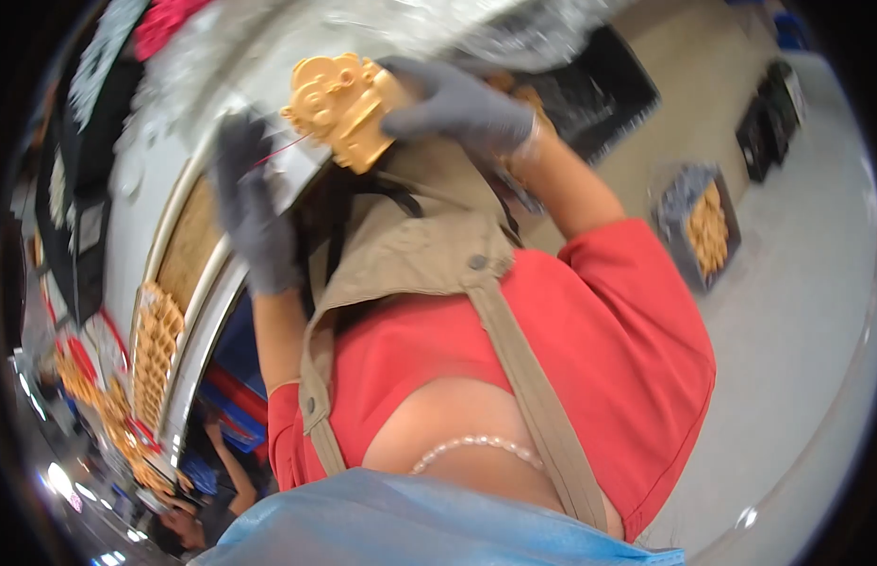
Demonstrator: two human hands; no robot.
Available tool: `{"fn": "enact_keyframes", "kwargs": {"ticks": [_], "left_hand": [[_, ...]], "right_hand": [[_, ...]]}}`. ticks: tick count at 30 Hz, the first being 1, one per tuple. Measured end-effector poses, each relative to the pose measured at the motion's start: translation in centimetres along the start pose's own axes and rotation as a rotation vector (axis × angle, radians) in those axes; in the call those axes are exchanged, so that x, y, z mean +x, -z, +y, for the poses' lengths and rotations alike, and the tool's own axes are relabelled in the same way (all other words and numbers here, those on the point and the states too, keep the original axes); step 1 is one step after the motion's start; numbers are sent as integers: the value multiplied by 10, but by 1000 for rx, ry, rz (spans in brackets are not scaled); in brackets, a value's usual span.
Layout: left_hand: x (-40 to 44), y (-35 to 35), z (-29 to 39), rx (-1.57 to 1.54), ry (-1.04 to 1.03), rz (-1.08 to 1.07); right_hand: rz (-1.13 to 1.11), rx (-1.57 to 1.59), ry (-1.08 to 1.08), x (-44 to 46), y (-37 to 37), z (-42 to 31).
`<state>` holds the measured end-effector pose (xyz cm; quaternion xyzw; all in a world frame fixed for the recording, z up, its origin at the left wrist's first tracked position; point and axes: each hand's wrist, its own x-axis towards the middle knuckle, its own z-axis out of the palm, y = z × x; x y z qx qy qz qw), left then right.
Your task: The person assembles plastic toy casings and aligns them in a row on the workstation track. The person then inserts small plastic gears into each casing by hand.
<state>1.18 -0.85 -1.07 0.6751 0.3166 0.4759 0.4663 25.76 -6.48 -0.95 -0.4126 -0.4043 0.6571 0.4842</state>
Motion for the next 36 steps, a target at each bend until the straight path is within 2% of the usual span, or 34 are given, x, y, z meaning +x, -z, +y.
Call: {"fn": "enact_keyframes", "kwargs": {"ticks": [2, 3, 4, 5, 6, 7, 10, 11, 12, 15, 17, 18, 20, 23, 25, 27, 29, 31, 32, 33, 35, 36], "left_hand": [[-19, 45, 1, 401, -57, 251], [-24, 71, -5, 264, -126, 447], [-28, 120, -8, 1151, -233, 442], [-39, 153, -10, 1238, -43, 598], [-51, 191, -15, 1405, 87, 607], [-67, 228, -25, 1506, 260, 615], [-87, 242, -30, 1612, 477, 530], [-82, 228, -24, 1601, 571, 542], [-79, 222, -22, 1582, 554, 503], [-64, 191, -16, 1530, 488, 435], [-58, 178, -21, 1471, 329, 379], [-53, 171, -21, 1442, 247, 345], [-45, 154, -17, 1354, 236, 308], [-27, 129, -9, 1269, 254, 266], [-23, 128, -17, 1253, 251, 328], [-18, 129, -19, 1172, 346, 345], [-12, 130, -12, 980, 507, 291], [-9, 132, -20, 590, 492, 324], [-11, 134, -22, 396, 481, 343], [-12, 128, -20, 208, 433, 355], [-9, 115, -5, -163, 504, 341], [-7, 113, -1, -346, 533, 331]], "right_hand": [[-101, 70, -81, -29, 63, 12], [-83, 175, -126, -47, 93, 26], [-80, 277, -166, -65, 122, 44], [-10, 312, -186, -83, 153, 66], [55, 348, -206, -101, 181, 92], [244, 342, -261, -117, 202, 115], [686, 441, -468, -137, 273, 230], [753, 281, -599, -132, 276, 248], [812, 118, -731, -122, 271, 266], [1052, 171, -547, -88, 258, 319], [1266, 236, -469, -67, 249, 334], [1259, 153, -573, -65, 251, 336], [1237, -11, -778, -57, 257, 333], [661, -1108, -799, -65, 233, 257], [523, -1262, -630, -76, 263, 263], [308, -966, -812, -72, 207, 143], [6, -675, -750, -66, 149, 31], [-150, -514, -508, -56, 120, -51], [-61, -578, -177, -31, 133, -77], [134, -620, -115, -8, 136, -87], [241, -936, 289, 53, 163, -90], [388, -968, 226, 84, 176, -95]]}}
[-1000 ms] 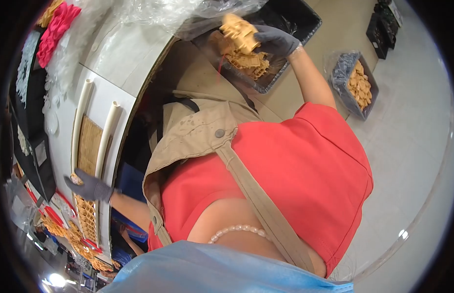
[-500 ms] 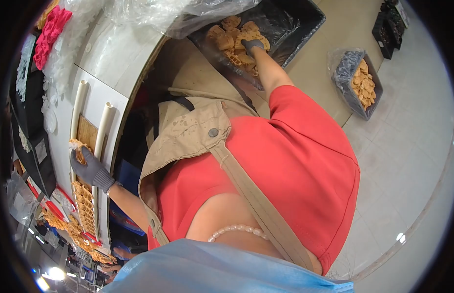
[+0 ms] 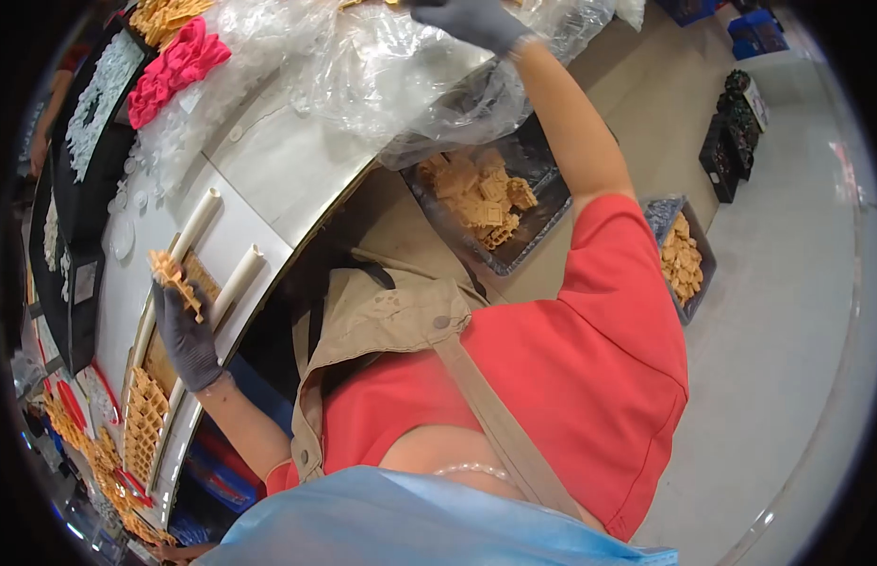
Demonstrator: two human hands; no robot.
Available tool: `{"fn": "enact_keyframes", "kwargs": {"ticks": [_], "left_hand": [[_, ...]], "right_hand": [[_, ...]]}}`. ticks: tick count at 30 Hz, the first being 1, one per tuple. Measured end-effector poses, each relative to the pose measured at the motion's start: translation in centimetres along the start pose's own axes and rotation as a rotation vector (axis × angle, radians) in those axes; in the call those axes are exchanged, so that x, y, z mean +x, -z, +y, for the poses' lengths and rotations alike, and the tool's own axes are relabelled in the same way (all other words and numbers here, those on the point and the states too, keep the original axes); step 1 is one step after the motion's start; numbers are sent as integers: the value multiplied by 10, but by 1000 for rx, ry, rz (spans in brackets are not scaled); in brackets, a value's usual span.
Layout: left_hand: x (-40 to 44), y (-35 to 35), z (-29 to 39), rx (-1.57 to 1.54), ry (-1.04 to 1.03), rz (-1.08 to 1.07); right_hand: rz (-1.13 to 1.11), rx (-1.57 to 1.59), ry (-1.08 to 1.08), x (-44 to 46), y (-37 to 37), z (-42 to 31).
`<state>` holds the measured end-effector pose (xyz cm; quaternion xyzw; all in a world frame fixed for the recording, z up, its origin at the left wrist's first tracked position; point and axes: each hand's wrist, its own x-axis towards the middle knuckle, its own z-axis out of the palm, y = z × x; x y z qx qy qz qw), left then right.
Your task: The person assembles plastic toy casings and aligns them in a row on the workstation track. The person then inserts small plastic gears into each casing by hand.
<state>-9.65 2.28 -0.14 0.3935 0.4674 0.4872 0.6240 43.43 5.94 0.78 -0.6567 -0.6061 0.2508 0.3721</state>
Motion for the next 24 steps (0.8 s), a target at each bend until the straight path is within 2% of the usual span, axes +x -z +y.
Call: {"fn": "enact_keyframes", "kwargs": {"ticks": [1, 2, 4, 6, 8, 10, 13, 14, 16, 19, 22, 24], "left_hand": [[6, 9, -12, -301, 77, -136], [4, -1, -11, -433, 155, -170], [-11, -34, -10, -693, 310, -225], [-12, -43, -16, -744, 422, -295], [-15, -53, -22, -745, 461, -307], [-11, -59, -29, -792, 453, -458], [-16, -88, -17, -611, 398, -336], [-14, -94, -19, -590, 402, -334], [-9, -101, -26, -595, 404, -371], [-10, -110, -31, -560, 393, -374], [-13, -121, -32, -510, 370, -317], [-14, -124, -34, -446, 339, -275]], "right_hand": [[114, -544, 121, 19, -7, -2], [255, -715, 162, 39, -22, 12], [197, -955, -7, 67, -34, 24], [149, -1043, -53, 69, -31, 12], [248, -1001, 139, 60, -23, 14], [349, -744, 136, 38, -19, -5], [294, -535, 206, 23, -19, 4], [231, -682, 212, 17, -22, 2], [136, -760, 208, 9, -28, -4], [1, -692, 84, 12, -36, -2], [35, -898, 94, 16, -42, -8], [64, -911, 51, -2, -45, -48]]}}
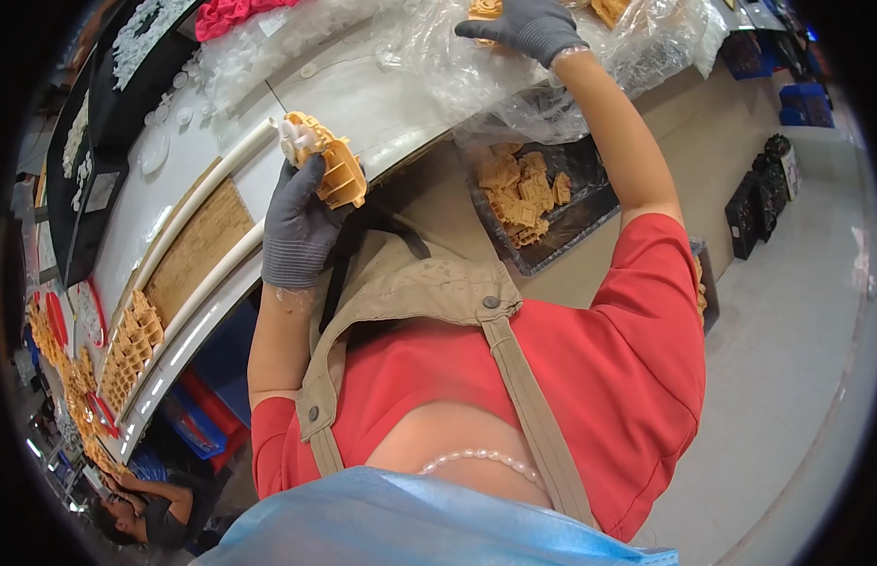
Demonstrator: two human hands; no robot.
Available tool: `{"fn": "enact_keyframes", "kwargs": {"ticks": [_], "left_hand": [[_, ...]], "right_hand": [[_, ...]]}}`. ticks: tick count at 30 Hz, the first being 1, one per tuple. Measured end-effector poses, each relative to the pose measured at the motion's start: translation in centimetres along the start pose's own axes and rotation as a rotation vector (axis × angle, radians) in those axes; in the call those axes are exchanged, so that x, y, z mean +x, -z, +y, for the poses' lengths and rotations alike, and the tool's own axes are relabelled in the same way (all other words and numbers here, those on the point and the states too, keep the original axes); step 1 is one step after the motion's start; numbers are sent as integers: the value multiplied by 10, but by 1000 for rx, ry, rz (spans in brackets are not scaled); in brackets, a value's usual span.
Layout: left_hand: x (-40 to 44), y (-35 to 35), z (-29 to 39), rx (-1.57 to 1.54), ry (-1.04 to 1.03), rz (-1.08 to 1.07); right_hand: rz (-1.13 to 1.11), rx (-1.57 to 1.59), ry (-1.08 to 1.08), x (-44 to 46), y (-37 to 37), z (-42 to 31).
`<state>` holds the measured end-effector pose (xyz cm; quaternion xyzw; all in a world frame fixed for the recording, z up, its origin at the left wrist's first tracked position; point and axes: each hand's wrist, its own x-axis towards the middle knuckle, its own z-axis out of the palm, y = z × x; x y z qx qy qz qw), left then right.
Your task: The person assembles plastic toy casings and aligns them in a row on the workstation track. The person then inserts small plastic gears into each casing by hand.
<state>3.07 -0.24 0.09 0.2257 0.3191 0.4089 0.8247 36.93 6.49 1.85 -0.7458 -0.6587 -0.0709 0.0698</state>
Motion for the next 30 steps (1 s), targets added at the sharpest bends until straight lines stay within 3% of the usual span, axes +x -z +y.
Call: {"fn": "enact_keyframes", "kwargs": {"ticks": [4, 8, 9, 12, 15, 20, 22, 23, 30], "left_hand": [[1, -3, -4, 35, -44, -37], [-5, -4, -1, 9, 29, -55], [-6, -5, -1, 25, 16, -57], [-9, -5, -3, 41, -20, -64], [-8, -1, -6, 28, -27, -86], [-4, -2, -19, 118, -96, -39], [-5, -8, -19, 34, -56, -59], [-6, -10, -19, -9, -39, -65], [-2, -6, -29, -162, -20, -40]], "right_hand": [[-203, 34, -131, -1, -9, -5], [13, 69, -217, 4, -43, 32], [94, 108, -137, -3, -40, 45], [-11, 43, -159, -22, -22, 68], [88, 656, -245, -57, -1, 53], [-306, 1539, -280, -117, 37, -41], [-515, 1604, -228, -132, 34, -65], [-618, 1494, -236, -133, 37, -74], [-716, 1487, -256, -129, 23, -106]]}}
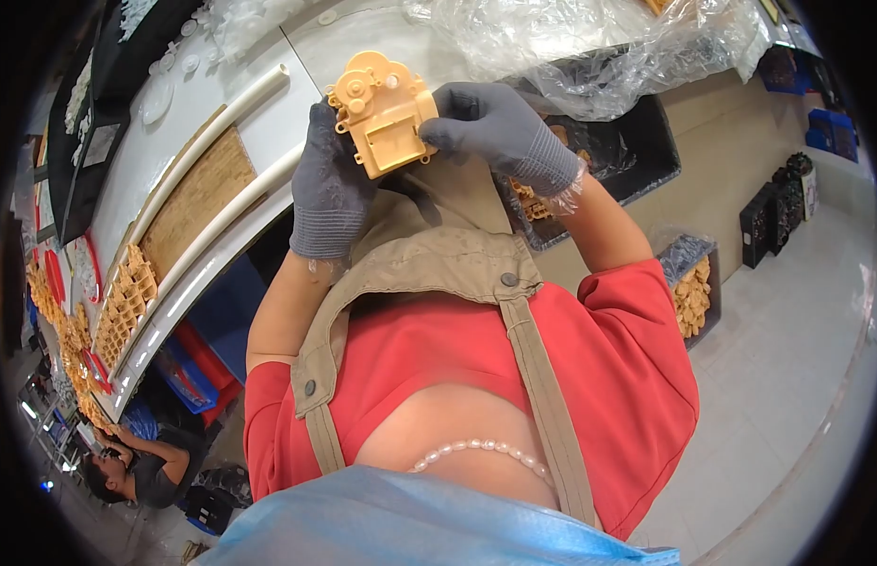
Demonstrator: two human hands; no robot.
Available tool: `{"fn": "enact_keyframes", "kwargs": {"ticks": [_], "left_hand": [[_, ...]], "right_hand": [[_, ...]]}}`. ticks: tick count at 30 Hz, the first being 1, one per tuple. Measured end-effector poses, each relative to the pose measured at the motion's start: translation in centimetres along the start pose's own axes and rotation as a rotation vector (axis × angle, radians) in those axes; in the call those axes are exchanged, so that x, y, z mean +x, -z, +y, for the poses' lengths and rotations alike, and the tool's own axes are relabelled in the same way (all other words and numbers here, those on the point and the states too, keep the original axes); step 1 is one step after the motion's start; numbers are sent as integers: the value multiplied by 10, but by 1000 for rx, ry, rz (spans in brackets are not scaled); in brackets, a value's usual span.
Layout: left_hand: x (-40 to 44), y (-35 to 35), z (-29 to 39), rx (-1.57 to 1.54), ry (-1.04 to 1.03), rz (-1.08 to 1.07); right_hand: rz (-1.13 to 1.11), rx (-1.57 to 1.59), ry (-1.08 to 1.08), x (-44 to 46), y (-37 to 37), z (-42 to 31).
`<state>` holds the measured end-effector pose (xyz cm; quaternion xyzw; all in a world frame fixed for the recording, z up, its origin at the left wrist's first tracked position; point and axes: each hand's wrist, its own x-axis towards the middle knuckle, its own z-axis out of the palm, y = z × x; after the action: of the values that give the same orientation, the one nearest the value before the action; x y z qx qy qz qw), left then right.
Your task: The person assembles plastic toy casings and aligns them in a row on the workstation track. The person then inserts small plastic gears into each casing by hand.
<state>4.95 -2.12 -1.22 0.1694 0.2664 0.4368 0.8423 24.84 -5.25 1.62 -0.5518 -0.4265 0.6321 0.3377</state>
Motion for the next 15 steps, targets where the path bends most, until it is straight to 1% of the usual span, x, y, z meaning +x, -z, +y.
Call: {"fn": "enact_keyframes", "kwargs": {"ticks": [5, 7, 9, 11, 15], "left_hand": [[0, -5, 0, 49, -52, 14], [-1, -3, 0, 154, -108, -81], [0, -3, 0, 119, -94, -118], [2, -8, 2, -56, -11, -96], [2, -8, 0, 202, -108, -61]], "right_hand": [[-7, 20, -7, 0, 1, 2], [30, -36, -40, -1, 2, -3], [43, -76, -48, -1, 3, -6], [30, -101, -32, 1, 5, -6], [50, -117, 11, 5, 7, -2]]}}
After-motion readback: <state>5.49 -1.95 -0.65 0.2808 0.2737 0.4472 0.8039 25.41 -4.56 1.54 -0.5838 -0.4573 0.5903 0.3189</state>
